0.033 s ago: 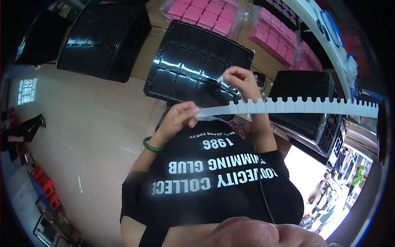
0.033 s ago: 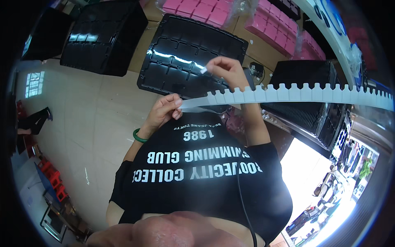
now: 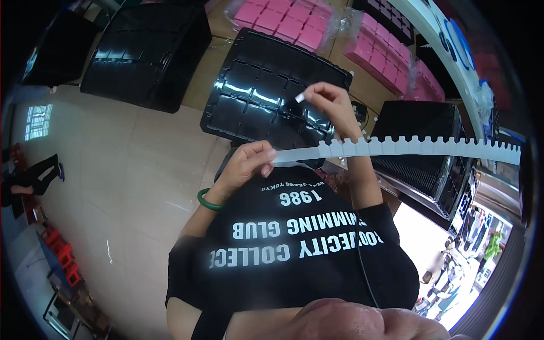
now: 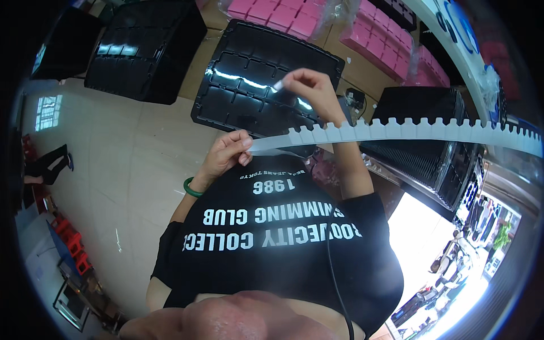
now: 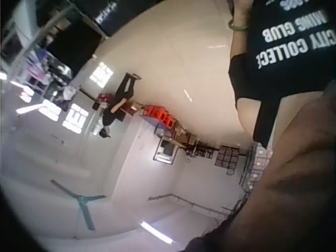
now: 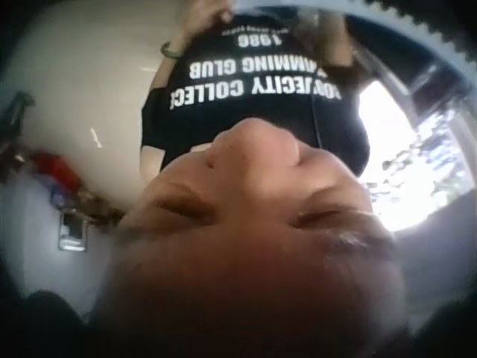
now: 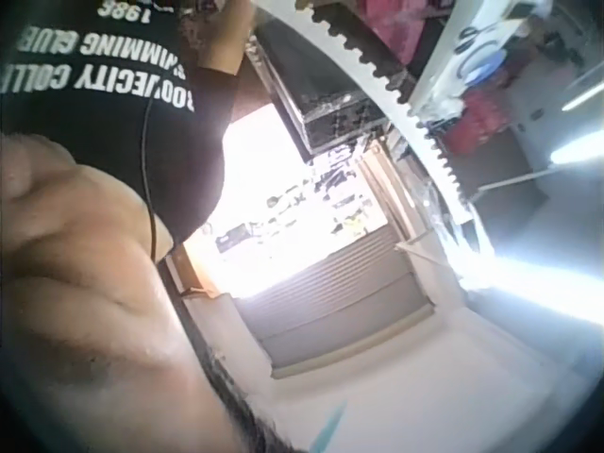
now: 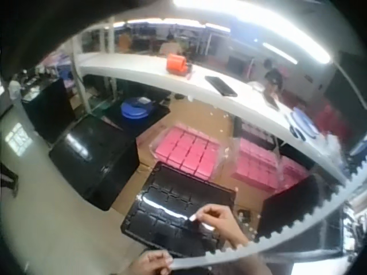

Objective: The person assembles small plastic parts and component strips by hand, using a plastic tray to hold the components.

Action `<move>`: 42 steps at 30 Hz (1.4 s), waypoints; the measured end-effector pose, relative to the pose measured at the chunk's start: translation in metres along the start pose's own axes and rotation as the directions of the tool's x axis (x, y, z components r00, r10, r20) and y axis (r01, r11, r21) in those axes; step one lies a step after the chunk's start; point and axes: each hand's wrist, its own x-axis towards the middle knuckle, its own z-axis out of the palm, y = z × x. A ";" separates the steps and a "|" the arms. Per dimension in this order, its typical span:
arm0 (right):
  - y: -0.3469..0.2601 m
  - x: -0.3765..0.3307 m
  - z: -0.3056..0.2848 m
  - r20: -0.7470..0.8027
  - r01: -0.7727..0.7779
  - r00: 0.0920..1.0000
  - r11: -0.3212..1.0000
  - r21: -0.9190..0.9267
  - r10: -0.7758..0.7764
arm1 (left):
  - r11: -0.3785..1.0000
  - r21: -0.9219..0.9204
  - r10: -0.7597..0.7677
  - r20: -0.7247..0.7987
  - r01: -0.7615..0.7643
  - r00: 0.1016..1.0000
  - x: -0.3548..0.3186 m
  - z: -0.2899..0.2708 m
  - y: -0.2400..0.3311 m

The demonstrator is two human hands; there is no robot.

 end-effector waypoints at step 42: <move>0.046 0.135 -0.012 -0.166 0.014 0.983 0.936 -0.353 -0.078 | 0.945 0.322 0.016 0.149 -0.064 0.989 0.029 0.007 0.020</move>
